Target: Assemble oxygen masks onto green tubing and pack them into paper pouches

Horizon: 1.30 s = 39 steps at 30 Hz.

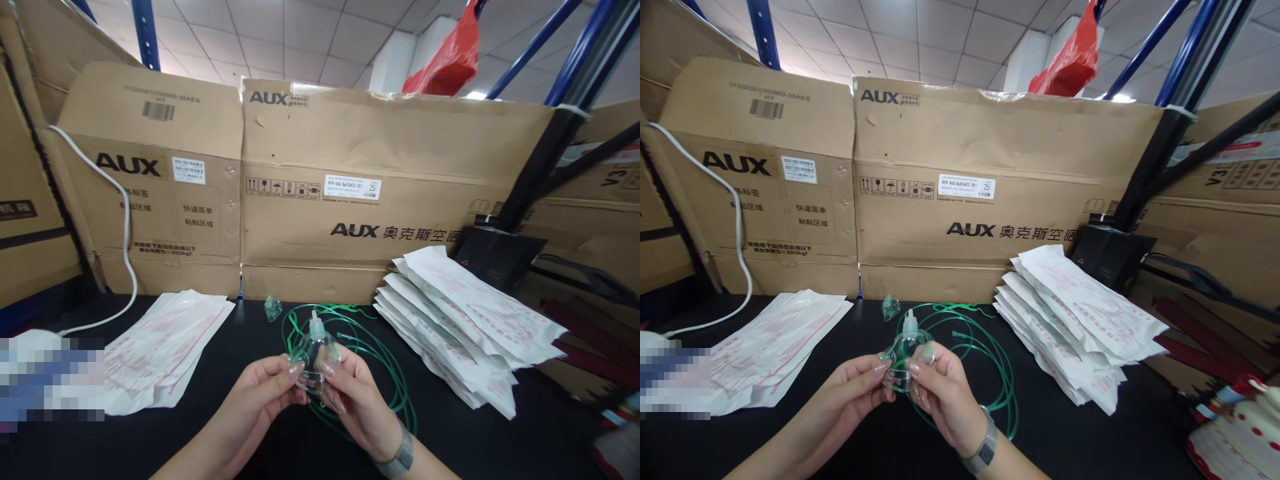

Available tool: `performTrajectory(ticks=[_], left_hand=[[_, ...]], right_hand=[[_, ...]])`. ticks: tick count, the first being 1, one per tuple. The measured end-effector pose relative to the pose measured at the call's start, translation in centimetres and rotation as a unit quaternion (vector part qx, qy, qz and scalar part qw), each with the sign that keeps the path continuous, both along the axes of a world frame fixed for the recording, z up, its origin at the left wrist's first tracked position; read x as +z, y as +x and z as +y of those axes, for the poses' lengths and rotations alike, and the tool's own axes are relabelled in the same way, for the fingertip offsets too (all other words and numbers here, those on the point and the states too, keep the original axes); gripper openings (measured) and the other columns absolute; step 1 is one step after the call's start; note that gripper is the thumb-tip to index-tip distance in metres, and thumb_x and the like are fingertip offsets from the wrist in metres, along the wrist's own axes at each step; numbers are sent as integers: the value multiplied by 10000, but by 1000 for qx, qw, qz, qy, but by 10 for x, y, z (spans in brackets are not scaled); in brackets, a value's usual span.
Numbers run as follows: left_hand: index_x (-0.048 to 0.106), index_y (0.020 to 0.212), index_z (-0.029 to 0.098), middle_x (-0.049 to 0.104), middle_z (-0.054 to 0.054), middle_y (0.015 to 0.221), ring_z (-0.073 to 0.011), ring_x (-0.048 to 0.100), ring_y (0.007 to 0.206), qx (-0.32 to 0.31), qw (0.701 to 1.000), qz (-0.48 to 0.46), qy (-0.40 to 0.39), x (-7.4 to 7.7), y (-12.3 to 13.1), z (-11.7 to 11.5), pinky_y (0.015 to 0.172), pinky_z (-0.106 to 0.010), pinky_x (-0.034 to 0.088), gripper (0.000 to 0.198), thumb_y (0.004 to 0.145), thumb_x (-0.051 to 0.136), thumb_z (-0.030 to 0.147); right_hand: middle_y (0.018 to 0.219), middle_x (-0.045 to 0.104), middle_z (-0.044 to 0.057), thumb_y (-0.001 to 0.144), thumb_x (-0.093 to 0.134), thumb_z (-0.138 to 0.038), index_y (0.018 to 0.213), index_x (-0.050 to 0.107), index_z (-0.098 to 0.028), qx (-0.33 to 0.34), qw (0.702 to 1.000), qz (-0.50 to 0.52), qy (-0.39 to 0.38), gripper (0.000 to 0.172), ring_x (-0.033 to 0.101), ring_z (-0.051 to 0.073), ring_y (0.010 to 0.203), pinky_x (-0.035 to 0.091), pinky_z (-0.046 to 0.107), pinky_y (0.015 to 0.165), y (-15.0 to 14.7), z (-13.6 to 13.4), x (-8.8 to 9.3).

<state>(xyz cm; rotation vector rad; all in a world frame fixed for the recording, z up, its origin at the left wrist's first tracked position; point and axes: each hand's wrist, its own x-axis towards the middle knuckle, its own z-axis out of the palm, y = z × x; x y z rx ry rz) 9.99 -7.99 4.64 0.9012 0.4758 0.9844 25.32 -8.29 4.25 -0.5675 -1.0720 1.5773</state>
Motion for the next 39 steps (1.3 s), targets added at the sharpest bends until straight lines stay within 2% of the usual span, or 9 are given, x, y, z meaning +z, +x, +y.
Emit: performTrajectory(ticks=[6, 12, 15, 22, 24, 28, 32, 35, 39], left_hand=[[664, 655, 117, 581, -19, 647, -100, 489, 631, 21, 1000, -1, 1, -2, 3, 3, 676, -231, 409, 122, 734, 621, 199], [673, 687, 104, 593, -49, 680, -128, 503, 655, 8, 1000, -5, -7, -6, 1, 6, 680, -252, 402, 109, 708, 639, 206], [670, 668, 106, 573, -32, 665, -115, 490, 634, 10, 1000, -2, 5, -9, 0, 8, 658, -241, 394, 89, 692, 653, 191], [666, 652, 103, 578, -36, 614, -120, 484, 589, -36, 998, 28, 38, -11, -1, 9, 598, -240, 366, 107, 687, 652, 204], [662, 648, 106, 575, -35, 620, -118, 479, 588, -30, 998, 38, 42, -8, -1, 7, 597, -240, 370, 130, 693, 650, 228], [636, 643, 128, 568, -22, 609, -126, 489, 607, 18, 996, 65, 54, -4, 2, 6, 632, -253, 390, 187, 732, 614, 291], [605, 619, 147, 553, -1, 644, -139, 503, 677, 38, 996, 44, 66, -7, 6, 5, 706, -273, 390, 151, 702, 646, 266], [601, 643, 152, 557, 2, 683, -138, 497, 710, 58, 996, 32, 59, -10, 8, 4, 719, -266, 385, 111, 666, 681, 224], [602, 682, 149, 573, -11, 707, -143, 501, 746, 99, 994, 26, 49, -9, 7, 5, 760, -269, 372, 111, 722, 633, 248]], right_hand=[[456, 423, -68, 725, 647, -265, 647, 449, -151, 25, 999, -2, -23, 242, 283, 21, 373, 182, 176, 393, -4, 1, -5], [470, 469, -51, 701, 670, -302, 679, 500, -136, 72, 996, 20, -38, 238, 325, 22, 350, 224, 175, 380, -6, 4, -14], [443, 475, -50, 691, 679, -310, 674, 505, -131, 101, 993, 31, -45, 250, 351, 25, 329, 232, 166, 361, -8, 5, -19], [485, 546, -12, 623, 721, -351, 676, 539, -100, 161, 985, 33, -42, 315, 395, 34, 293, 233, 155, 290, -7, 5, -25], [494, 551, -11, 630, 717, -354, 663, 526, -108, 152, 987, 25, -39, 314, 397, 32, 299, 238, 151, 291, -5, 6, -23], [495, 515, -37, 685, 684, -293, 664, 502, -134, 83, 996, 25, -35, 242, 398, 32, 347, 268, 143, 328, -2, 8, -19], [487, 521, -43, 708, 667, -263, 669, 500, -154, 28, 998, 33, -33, 203, 401, 35, 366, 301, 142, 362, -4, 7, -17], [504, 549, -25, 726, 648, -268, 662, 527, -145, 1, 1000, 17, -24, 185, 428, 40, 361, 307, 137, 346, -7, 5, -18], [606, 590, 11, 727, 642, -267, 685, 603, -117, -21, 1000, -15, -14, 160, 464, 44, 365, 335, 147, 324, -9, 6, -19]])
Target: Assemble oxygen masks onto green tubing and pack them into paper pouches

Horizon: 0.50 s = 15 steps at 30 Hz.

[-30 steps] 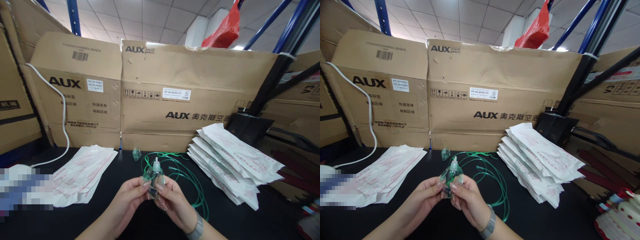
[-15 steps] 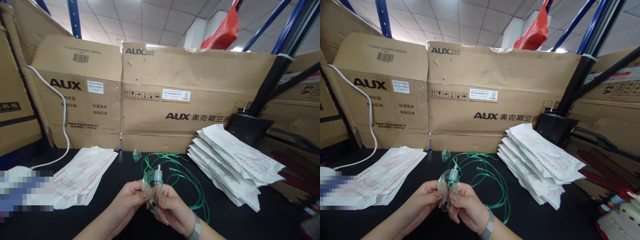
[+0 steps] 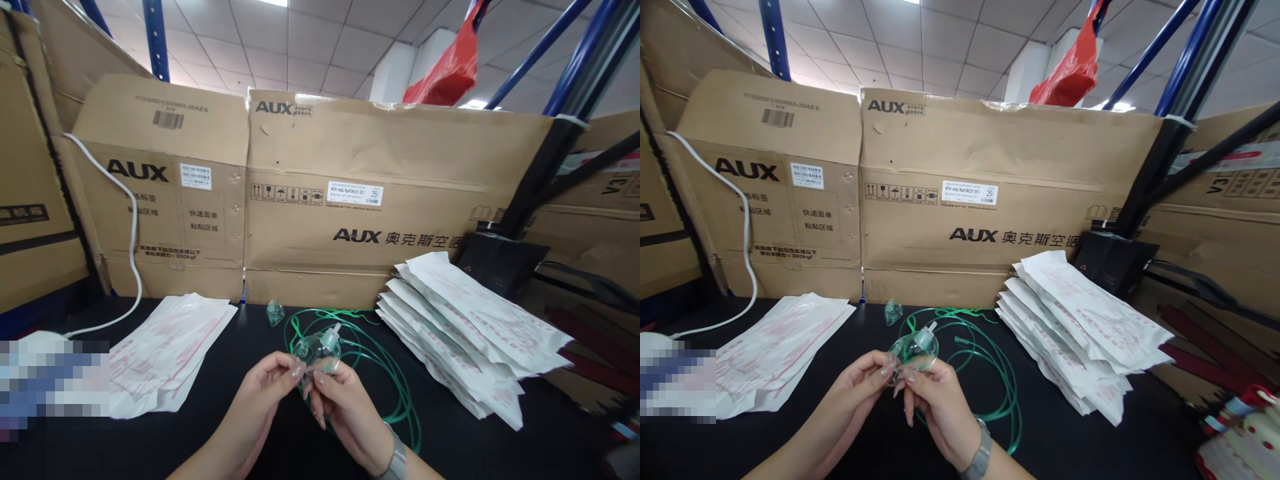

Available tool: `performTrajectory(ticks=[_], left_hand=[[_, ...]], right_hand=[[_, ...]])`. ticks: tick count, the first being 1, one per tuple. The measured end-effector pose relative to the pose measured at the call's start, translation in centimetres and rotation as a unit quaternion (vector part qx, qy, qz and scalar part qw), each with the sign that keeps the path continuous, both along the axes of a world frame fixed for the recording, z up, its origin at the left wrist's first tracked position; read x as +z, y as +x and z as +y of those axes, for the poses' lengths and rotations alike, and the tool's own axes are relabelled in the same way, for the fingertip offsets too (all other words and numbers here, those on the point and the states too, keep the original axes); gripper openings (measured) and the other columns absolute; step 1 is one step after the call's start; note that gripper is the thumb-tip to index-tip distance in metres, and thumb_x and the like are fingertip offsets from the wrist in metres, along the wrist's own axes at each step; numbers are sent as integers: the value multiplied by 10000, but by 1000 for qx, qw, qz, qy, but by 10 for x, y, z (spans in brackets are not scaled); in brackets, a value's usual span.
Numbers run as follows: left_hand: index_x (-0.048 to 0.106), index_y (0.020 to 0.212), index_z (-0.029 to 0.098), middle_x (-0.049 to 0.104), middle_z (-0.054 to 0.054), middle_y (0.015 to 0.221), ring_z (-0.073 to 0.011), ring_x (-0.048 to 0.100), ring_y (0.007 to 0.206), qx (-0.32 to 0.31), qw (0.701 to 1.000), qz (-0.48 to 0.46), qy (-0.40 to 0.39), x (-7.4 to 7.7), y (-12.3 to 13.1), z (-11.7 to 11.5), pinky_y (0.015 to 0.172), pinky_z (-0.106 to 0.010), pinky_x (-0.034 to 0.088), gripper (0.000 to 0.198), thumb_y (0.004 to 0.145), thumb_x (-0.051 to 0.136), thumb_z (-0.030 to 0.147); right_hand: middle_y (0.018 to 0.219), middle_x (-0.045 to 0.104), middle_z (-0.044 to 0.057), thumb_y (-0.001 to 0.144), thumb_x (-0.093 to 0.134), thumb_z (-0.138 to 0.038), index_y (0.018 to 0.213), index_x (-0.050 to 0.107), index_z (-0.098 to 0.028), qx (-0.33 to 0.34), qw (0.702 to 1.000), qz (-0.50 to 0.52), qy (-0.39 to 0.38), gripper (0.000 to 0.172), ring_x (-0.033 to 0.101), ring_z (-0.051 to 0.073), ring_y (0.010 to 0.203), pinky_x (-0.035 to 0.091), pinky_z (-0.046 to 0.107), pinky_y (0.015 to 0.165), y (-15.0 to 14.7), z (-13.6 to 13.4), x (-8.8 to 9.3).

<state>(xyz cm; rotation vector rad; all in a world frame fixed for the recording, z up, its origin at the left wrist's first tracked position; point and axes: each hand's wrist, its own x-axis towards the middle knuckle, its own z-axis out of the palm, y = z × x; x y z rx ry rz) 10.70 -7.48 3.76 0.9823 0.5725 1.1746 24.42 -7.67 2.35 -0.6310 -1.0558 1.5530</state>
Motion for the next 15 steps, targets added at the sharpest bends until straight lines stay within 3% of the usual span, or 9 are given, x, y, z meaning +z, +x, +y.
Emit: performTrajectory(ticks=[9, 15], left_hand=[[610, 716, 150, 601, -26, 750, -149, 531, 749, -31, 999, -26, -25, -3, 2, 3, 782, -301, 394, 143, 760, 590, 285], [650, 822, 148, 640, -61, 869, -175, 545, 872, -49, 998, -30, -30, -5, 1, 2, 846, -306, 387, 162, 764, 580, 282]], right_hand=[[520, 563, -5, 702, 656, -277, 694, 667, -100, -53, 995, -85, 21, 177, 458, 52, 329, 348, 158, 295, -1, 3, -1], [514, 548, -3, 719, 638, -296, 648, 643, -95, -20, 994, -102, 22, 213, 477, 60, 349, 381, 168, 319, 0, 4, -5]])
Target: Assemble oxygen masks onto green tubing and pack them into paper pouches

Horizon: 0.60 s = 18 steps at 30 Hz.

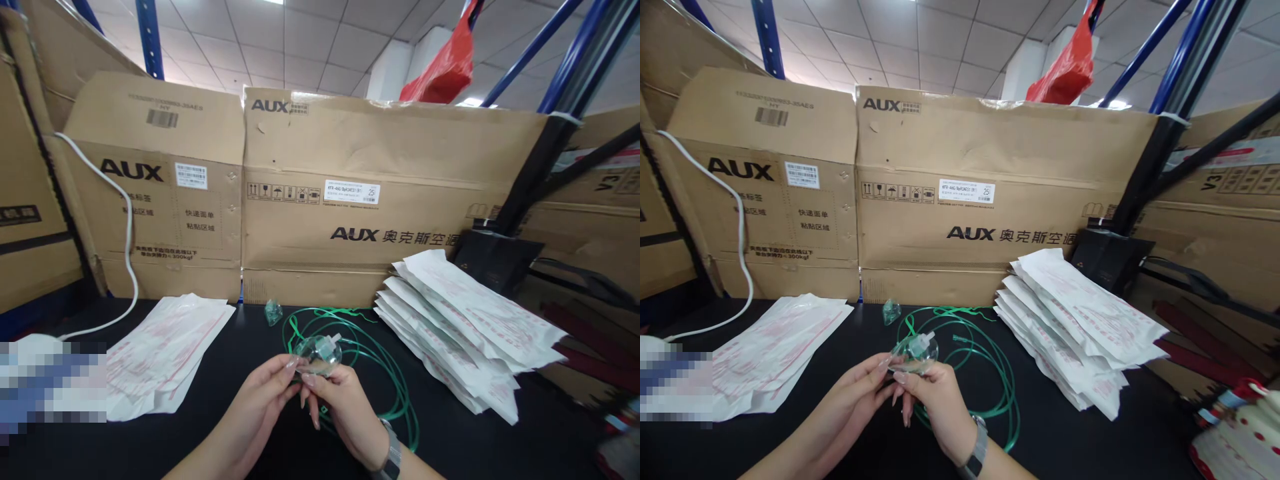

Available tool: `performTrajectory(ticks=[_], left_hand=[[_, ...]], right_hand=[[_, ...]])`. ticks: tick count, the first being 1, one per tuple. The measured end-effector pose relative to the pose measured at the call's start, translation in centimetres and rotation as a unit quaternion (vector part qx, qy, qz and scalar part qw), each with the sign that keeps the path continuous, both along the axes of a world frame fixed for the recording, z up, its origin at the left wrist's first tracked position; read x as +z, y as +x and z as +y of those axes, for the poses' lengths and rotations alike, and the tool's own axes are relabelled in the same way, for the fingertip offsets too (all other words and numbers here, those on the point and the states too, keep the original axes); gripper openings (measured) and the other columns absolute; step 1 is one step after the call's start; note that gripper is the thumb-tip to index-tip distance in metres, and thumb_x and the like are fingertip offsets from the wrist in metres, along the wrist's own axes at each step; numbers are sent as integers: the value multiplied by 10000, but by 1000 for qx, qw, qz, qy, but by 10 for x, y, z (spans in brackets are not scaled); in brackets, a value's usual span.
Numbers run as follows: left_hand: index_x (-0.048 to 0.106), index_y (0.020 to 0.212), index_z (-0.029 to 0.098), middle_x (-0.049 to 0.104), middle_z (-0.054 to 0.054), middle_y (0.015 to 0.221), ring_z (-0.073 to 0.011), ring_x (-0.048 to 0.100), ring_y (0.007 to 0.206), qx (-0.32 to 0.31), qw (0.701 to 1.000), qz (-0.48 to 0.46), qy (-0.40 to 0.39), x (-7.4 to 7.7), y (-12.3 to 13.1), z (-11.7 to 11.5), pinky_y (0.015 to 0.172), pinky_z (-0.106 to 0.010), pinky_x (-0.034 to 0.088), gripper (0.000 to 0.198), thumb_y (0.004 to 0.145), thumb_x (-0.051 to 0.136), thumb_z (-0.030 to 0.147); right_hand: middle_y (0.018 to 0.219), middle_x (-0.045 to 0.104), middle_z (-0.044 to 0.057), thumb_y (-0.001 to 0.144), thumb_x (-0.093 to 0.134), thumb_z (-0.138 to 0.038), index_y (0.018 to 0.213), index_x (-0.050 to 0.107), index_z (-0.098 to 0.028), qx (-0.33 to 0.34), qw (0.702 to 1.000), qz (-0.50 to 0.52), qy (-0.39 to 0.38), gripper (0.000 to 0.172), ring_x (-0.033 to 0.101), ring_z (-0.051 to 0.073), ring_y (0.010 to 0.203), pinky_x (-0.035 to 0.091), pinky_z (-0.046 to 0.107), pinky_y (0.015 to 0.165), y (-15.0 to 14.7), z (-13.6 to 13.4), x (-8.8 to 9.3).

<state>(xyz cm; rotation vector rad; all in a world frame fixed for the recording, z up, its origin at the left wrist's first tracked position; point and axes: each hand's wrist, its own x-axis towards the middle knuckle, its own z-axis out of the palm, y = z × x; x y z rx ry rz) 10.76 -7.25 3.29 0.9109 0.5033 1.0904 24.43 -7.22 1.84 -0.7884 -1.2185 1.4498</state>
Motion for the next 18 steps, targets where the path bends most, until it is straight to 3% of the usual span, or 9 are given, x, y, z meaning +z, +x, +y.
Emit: performTrajectory(ticks=[4, 6, 9, 12, 18], left_hand=[[646, 815, 149, 661, -58, 876, -181, 547, 936, 37, 999, 7, 16, 5, -6, 3, 901, -302, 351, 130, 749, 597, 251], [642, 795, 161, 673, -44, 847, -178, 557, 934, 73, 997, 25, 22, 7, -7, 4, 898, -293, 355, 114, 738, 609, 254], [646, 792, 168, 680, -36, 817, -180, 578, 880, 115, 986, 108, 52, 6, -7, 4, 850, -286, 390, 138, 717, 626, 281], [643, 776, 174, 667, -34, 819, -187, 578, 841, 137, 961, 206, 126, 4, -6, 1, 807, -294, 409, 149, 717, 619, 308], [614, 765, 191, 620, -35, 875, -191, 556, 890, 161, 929, 262, 206, -1, -5, -4, 831, -310, 407, 136, 759, 564, 317]], right_hand=[[627, 586, 16, 724, 627, -337, 765, 634, -113, 89, 996, -5, -12, 227, 531, 80, 409, 423, 193, 378, 6, 6, -1], [750, 600, 41, 703, 646, -362, 856, 626, -135, 104, 995, 5, -11, 274, 574, 109, 533, 447, 206, 433, 12, 10, 2], [939, 590, 78, 721, 616, -423, 1007, 596, -178, 61, 998, 32, 12, 377, 566, 171, 818, 478, 270, 631, 22, 14, 11], [971, 587, 86, 781, 509, -489, 1033, 601, -175, 26, 998, 33, 36, 413, 520, 193, 932, 407, 324, 812, 28, 14, 20], [835, 585, 43, 757, 585, -369, 787, 625, -171, -35, 997, -17, 73, 204, 506, 173, 817, 371, 288, 752, 24, 8, 26]])
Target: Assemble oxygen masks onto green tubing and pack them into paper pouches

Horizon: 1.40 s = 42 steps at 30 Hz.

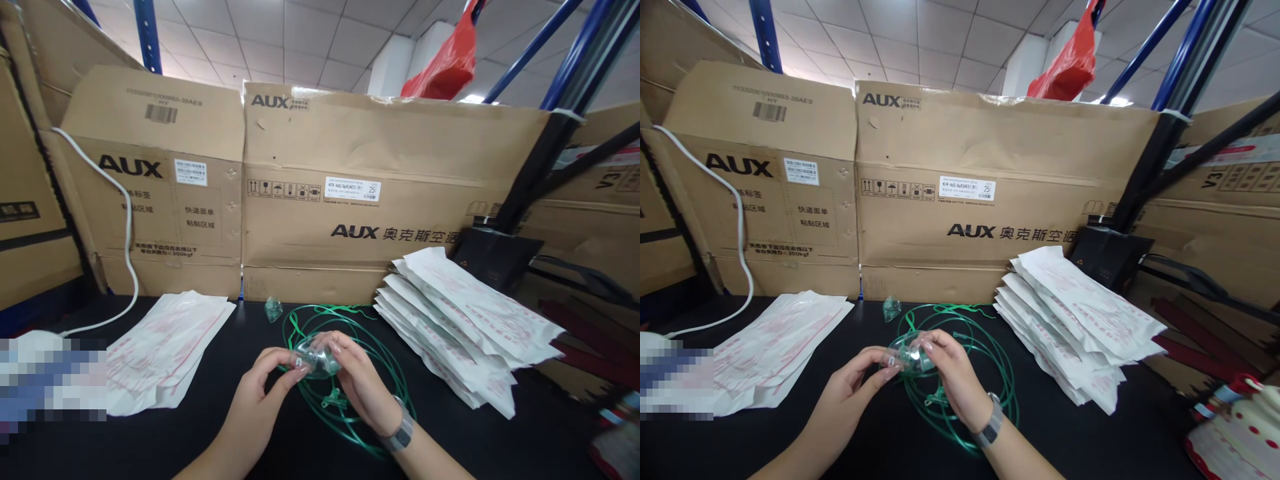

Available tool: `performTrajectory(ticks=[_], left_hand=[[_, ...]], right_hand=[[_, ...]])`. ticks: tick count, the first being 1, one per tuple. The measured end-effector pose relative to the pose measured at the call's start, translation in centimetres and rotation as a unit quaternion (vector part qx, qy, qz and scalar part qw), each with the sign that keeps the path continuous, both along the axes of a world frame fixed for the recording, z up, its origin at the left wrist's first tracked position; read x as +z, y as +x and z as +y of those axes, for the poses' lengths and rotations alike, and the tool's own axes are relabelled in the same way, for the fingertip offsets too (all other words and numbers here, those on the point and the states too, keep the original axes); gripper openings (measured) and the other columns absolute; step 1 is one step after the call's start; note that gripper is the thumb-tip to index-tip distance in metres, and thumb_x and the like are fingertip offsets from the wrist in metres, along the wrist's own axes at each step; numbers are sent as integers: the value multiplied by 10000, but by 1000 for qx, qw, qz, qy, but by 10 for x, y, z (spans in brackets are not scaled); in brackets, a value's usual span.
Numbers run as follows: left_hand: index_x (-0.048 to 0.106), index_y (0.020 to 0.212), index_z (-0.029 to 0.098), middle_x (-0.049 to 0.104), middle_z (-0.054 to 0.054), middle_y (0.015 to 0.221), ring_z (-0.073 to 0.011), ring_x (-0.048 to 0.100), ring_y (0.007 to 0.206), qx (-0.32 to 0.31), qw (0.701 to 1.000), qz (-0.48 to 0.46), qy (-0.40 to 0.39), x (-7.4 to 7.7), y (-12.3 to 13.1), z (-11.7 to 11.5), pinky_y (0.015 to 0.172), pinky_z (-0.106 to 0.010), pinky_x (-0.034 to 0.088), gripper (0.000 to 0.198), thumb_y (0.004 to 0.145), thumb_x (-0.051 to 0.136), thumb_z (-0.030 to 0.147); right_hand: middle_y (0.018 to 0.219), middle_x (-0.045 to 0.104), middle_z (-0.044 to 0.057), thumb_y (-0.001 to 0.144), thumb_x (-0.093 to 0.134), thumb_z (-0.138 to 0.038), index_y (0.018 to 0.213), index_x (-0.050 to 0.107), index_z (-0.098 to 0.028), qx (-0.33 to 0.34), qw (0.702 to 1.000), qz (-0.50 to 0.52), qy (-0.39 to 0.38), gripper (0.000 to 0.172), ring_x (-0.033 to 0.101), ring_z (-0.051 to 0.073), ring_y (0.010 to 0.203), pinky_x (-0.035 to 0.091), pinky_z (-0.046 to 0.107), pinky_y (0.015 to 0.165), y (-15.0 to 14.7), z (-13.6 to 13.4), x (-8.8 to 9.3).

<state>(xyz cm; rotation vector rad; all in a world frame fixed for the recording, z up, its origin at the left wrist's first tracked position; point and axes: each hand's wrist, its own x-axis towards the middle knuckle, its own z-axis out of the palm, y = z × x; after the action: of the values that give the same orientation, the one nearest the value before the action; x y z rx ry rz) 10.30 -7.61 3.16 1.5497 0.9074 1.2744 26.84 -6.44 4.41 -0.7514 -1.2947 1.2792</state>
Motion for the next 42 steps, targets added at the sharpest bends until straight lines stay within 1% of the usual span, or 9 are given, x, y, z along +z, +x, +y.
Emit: performTrajectory(ticks=[5, 9, 13, 16, 18, 22, 26, 31, 42], left_hand=[[597, 740, 196, 606, -38, 952, -196, 533, 961, -9, 1000, -11, 18, 1, 0, -1, 874, -320, 389, 109, 770, 551, 290], [583, 737, 191, 610, -27, 862, -183, 553, 887, -25, 1000, -12, 10, 3, 0, -2, 831, -306, 405, 122, 790, 523, 283], [561, 697, 189, 593, -10, 766, -166, 547, 785, -7, 1000, 14, 5, 2, -1, 0, 753, -279, 414, 159, 799, 504, 297], [546, 679, 192, 576, -5, 729, -163, 536, 750, 3, 998, 53, 27, 1, -2, 2, 725, -277, 411, 179, 808, 488, 301], [531, 658, 194, 572, -9, 730, -168, 528, 750, 11, 993, 99, 63, 0, -1, 2, 724, -286, 403, 186, 810, 486, 292], [511, 638, 199, 569, -9, 700, -176, 510, 729, 20, 973, 194, 121, -2, 1, 0, 703, -297, 387, 184, 805, 498, 274], [493, 636, 203, 553, -6, 689, -176, 495, 724, 9, 964, 225, 139, -5, 2, -1, 686, -298, 384, 188, 809, 494, 274], [511, 655, 208, 563, -8, 707, -182, 499, 744, -9, 967, 218, 134, -7, 2, -1, 700, -306, 381, 167, 807, 502, 277], [547, 717, 206, 579, -8, 757, -169, 525, 765, -63, 978, 171, 103, 2, 2, -3, 759, -301, 375, 119, 815, 490, 243]], right_hand=[[796, 569, 33, 755, 580, -356, 738, 596, -160, 10, 999, 24, -27, 197, 493, 161, 788, 364, 275, 731, -5, -1, -4], [740, 533, 12, 781, 558, -329, 694, 566, -155, 27, 997, 48, -45, 195, 464, 129, 720, 355, 245, 676, -10, -3, -8], [697, 516, -12, 776, 570, -321, 665, 525, -167, 11, 998, 50, -38, 195, 455, 111, 673, 350, 229, 637, -10, -6, -9], [784, 562, 5, 758, 595, -309, 808, 560, -183, -9, 1000, 8, -24, 139, 503, 133, 754, 373, 250, 688, -5, -5, -5], [833, 577, 15, 740, 617, -306, 888, 575, -190, -21, 999, -42, -6, 193, 517, 140, 790, 384, 257, 707, -1, -4, -1], [669, 551, -23, 675, 673, -329, 752, 571, -166, 11, 990, -137, -18, 207, 489, 94, 617, 370, 220, 581, 3, -1, 2], [564, 520, -39, 659, 668, -381, 643, 514, -152, 76, 983, -156, -54, 276, 448, 75, 521, 333, 213, 516, 1, 0, -1], [568, 477, -35, 700, 629, -396, 620, 532, -142, 64, 982, -177, -24, 284, 376, 72, 530, 286, 220, 517, -1, -2, -2], [588, 403, -42, 723, 617, -380, 633, 502, -148, 105, 992, -44, -49, 274, 315, 72, 532, 228, 221, 512, -6, -5, -12]])
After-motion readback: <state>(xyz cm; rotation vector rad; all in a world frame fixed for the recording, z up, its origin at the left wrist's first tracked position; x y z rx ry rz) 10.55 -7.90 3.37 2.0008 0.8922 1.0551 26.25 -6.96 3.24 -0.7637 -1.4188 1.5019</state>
